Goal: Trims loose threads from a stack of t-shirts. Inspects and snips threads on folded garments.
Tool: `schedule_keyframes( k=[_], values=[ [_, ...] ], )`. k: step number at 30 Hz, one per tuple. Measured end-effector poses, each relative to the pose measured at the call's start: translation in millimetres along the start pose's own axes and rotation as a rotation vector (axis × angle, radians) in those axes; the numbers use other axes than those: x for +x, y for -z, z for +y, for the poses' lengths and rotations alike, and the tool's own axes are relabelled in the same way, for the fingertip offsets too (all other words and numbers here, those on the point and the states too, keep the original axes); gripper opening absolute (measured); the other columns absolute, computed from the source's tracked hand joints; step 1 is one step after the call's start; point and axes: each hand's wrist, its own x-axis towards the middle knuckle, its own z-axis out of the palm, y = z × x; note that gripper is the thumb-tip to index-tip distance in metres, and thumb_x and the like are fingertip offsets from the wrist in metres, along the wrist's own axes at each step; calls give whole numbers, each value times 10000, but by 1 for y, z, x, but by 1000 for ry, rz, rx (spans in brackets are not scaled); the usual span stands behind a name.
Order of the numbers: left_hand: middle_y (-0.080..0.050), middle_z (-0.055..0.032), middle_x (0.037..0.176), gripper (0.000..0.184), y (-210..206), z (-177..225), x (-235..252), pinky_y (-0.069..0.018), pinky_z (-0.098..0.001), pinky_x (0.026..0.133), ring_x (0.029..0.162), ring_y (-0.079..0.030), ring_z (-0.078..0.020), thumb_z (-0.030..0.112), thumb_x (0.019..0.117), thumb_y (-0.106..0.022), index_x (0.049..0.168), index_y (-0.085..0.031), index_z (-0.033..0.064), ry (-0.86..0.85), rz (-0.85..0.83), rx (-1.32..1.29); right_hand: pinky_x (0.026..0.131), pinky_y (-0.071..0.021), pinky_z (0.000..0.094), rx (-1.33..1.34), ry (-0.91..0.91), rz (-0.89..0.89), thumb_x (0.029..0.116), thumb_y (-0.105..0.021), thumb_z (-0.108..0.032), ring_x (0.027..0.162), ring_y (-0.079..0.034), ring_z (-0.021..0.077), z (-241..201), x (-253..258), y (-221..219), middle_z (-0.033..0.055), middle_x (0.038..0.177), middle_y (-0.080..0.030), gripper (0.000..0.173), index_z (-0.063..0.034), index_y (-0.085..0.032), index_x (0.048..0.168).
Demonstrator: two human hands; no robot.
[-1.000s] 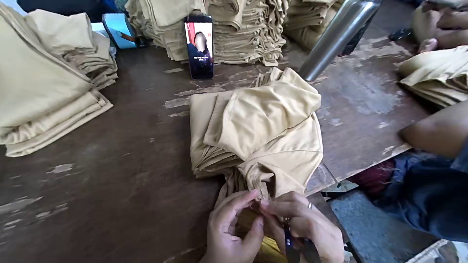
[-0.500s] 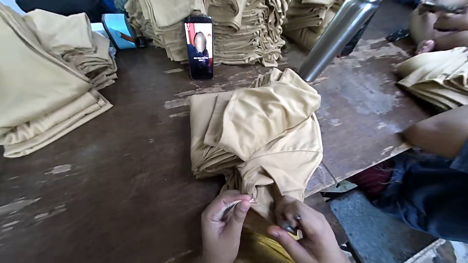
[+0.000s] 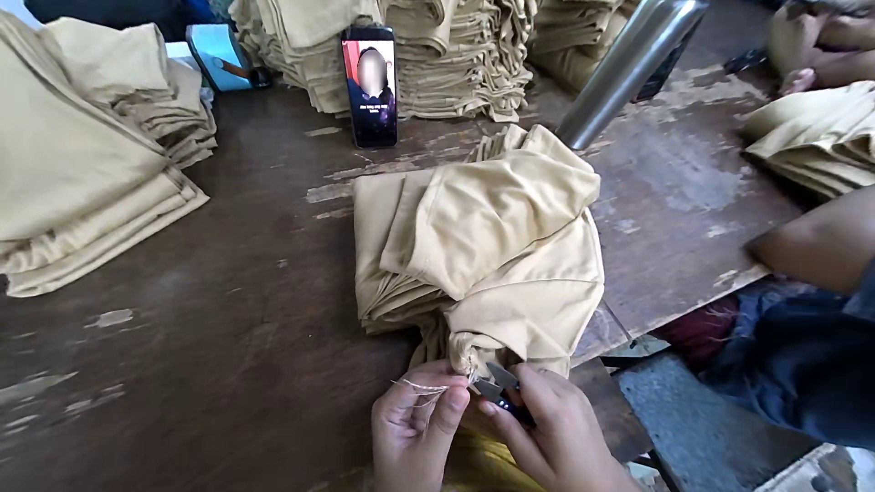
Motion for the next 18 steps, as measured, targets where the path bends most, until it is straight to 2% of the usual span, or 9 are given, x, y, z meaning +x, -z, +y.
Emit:
schedule_keyframes(
  k=[18],
  values=[
    [-742, 5, 1161, 180, 0, -1, -3, -568, -248, 949, 1078, -692, -73, 171, 996, -652, 1133, -763, 138, -9, 7, -56, 494, -375, 232, 10, -5, -31, 1067, -440, -496, 525, -443, 79, 1, -1, 2, -16, 609, -445, 463, -109, -534, 832]
  ],
)
